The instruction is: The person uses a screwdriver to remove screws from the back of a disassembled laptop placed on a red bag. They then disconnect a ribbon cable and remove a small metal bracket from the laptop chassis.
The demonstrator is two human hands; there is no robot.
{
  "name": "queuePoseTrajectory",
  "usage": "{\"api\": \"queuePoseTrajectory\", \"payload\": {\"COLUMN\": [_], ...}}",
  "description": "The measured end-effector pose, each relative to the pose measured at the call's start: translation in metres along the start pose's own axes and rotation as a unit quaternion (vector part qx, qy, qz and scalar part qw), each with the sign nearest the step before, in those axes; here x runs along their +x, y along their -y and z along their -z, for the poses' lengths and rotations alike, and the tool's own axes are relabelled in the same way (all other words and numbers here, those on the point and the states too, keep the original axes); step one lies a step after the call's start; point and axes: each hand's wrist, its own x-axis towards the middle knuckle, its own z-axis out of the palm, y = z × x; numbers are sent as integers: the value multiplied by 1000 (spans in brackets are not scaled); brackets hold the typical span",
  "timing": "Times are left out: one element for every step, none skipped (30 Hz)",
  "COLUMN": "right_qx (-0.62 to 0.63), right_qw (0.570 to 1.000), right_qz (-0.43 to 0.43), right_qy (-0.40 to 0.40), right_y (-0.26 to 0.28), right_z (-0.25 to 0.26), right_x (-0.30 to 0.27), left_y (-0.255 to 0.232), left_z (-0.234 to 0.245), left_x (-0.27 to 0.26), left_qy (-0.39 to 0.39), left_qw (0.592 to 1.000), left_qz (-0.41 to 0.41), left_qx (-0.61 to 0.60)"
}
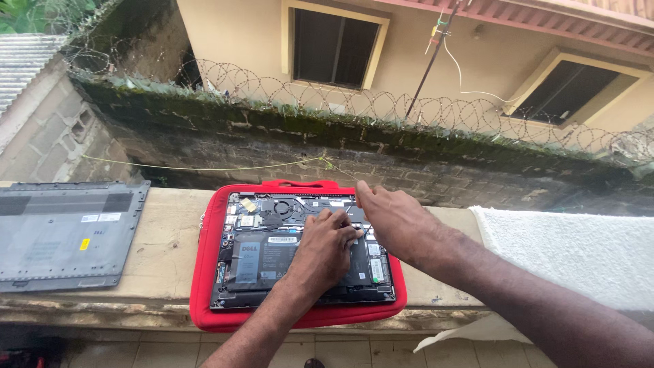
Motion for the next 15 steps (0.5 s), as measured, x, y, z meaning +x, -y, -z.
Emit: {"api": "queuePoseTrajectory", "payload": {"right_qx": [-6,-4,-3,-3,4,12,19,6,-8,-22,-18,-13,-8,-8,-8], "right_qw": [999,999,1000,1000,1000,998,995,998,1000,1000,1000,1000,1000,1000,999], "right_qz": [-32,-25,-19,-14,14,42,69,38,7,-19,-13,-10,-6,15,36], "right_qy": [28,21,13,5,-21,-46,-70,-43,-16,11,8,4,0,-16,-33], "right_y": [2,3,3,1,0,-2,-2,-2,0,2,2,0,-2,-3,-3], "right_z": [1,2,3,4,2,0,-2,-3,-3,-3,-2,-2,-2,-3,-4], "right_x": [0,0,-1,-1,-2,-4,-5,-4,-1,3,4,3,3,3,3], "left_y": [0,0,0,0,0,0,1,1,1,1,1,1,1,0,0], "left_z": [-1,-1,-1,-1,-1,-2,-2,-1,-1,0,0,0,0,0,1], "left_x": [0,0,-1,-1,0,-1,-2,-1,-1,-2,-2,-1,-1,-1,-1], "left_qy": [-9,-20,-31,-29,-27,-24,-21,-18,-14,-15,-17,-17,-14,-12,-10], "left_qw": [1000,1000,999,999,999,1000,1000,1000,1000,1000,1000,1000,1000,1000,1000], "left_qz": [-9,-14,-19,-18,-17,-16,-13,-12,-11,-10,-10,-13,-12,-10,-8], "left_qx": [-1,1,2,2,1,0,-1,-3,-5,-5,-4,-5,-6,-8,-10]}}
